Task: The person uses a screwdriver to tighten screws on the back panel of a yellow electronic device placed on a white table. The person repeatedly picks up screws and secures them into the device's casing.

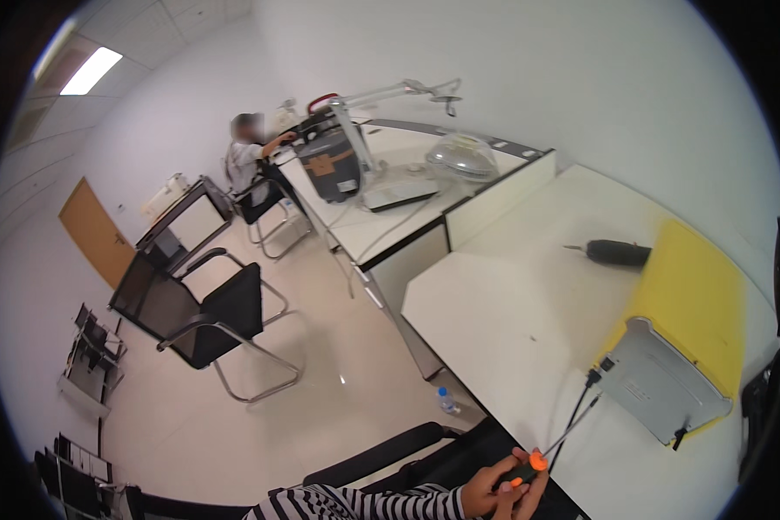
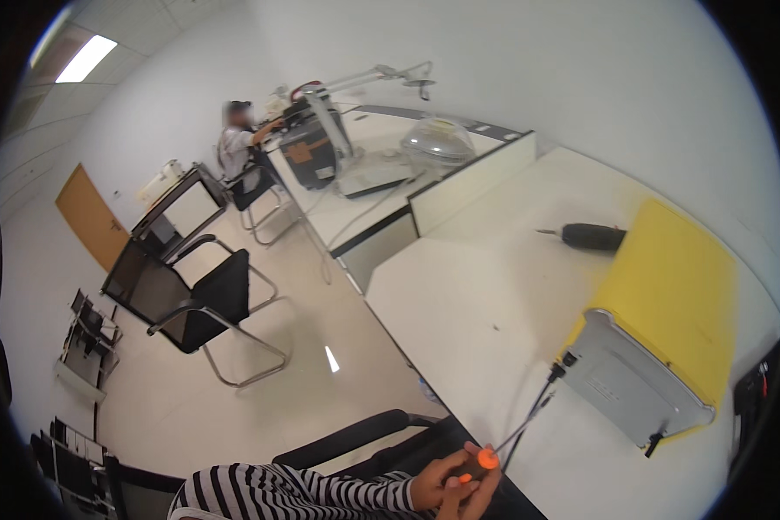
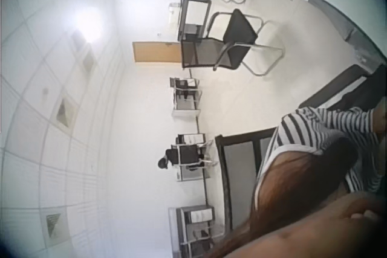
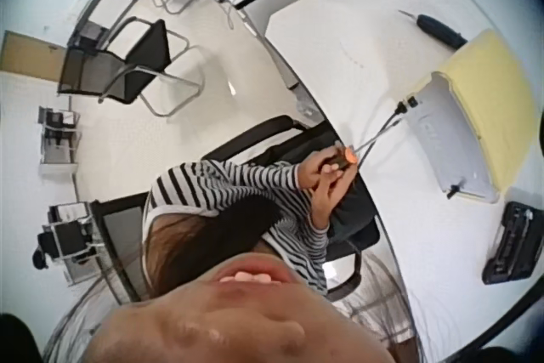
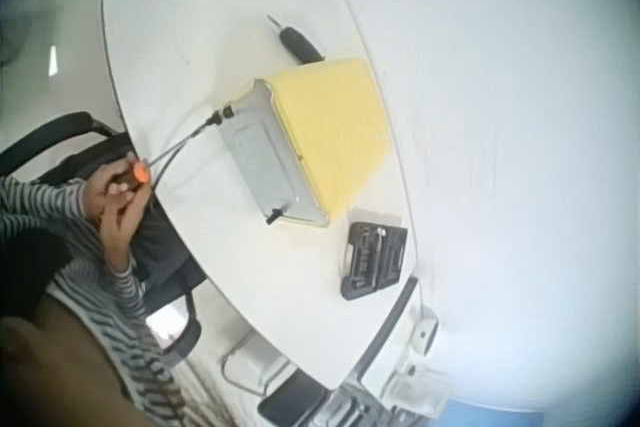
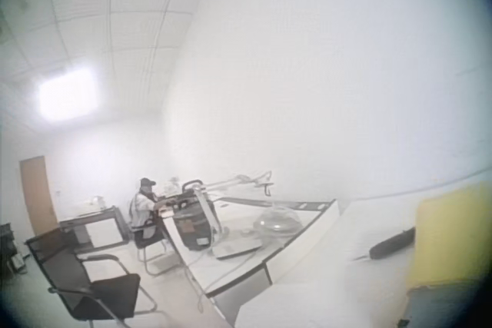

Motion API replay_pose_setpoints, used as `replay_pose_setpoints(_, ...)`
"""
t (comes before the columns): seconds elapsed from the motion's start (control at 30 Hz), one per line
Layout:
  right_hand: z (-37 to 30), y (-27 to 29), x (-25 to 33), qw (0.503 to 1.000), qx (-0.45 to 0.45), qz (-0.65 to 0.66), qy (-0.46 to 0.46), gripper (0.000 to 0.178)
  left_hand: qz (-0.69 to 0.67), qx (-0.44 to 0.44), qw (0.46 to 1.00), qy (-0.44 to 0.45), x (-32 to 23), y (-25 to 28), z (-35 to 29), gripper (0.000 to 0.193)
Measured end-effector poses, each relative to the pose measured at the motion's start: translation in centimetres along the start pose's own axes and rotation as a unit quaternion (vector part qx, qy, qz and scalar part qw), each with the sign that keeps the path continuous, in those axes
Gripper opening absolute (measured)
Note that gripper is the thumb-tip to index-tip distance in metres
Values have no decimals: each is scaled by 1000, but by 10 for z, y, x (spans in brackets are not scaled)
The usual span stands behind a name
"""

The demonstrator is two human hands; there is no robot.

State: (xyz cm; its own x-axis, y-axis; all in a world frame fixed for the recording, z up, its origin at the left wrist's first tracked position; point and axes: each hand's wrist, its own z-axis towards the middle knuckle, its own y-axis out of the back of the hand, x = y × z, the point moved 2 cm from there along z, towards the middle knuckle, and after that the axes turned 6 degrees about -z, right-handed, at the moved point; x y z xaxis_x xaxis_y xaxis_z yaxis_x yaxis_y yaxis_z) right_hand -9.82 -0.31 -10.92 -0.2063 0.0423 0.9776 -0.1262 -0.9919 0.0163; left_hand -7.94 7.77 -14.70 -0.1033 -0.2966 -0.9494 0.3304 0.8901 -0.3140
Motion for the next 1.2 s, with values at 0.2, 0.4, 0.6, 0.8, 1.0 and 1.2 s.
replay_pose_setpoints(0.2, -2, -5, 11, 997, 28, -69, 34, 42, 163, -25, 946, -280, -14, 8, 1, 30)
replay_pose_setpoints(0.4, 13, 18, 92, 948, -6, -280, 148, 42, 203, -43, 941, -268, -13, 20, -6, 28)
replay_pose_setpoints(0.6, -4, 61, 74, 828, -166, -188, 502, 46, -43, -69, 997, 1, -16, 11, -15, 22)
replay_pose_setpoints(0.8, 22, 19, 93, 944, -55, -248, 211, 39, -7, -70, 997, 37, -13, 6, -17, 27)
replay_pose_setpoints(1.0, 24, 4, 82, 962, -30, -198, 187, 43, 42, -45, 981, -186, 4, 1, -6, 34)
replay_pose_setpoints(1.2, 22, 6, 63, 969, -45, -196, 146, 43, -4, -32, 996, -80, -15, -5, -8, 35)
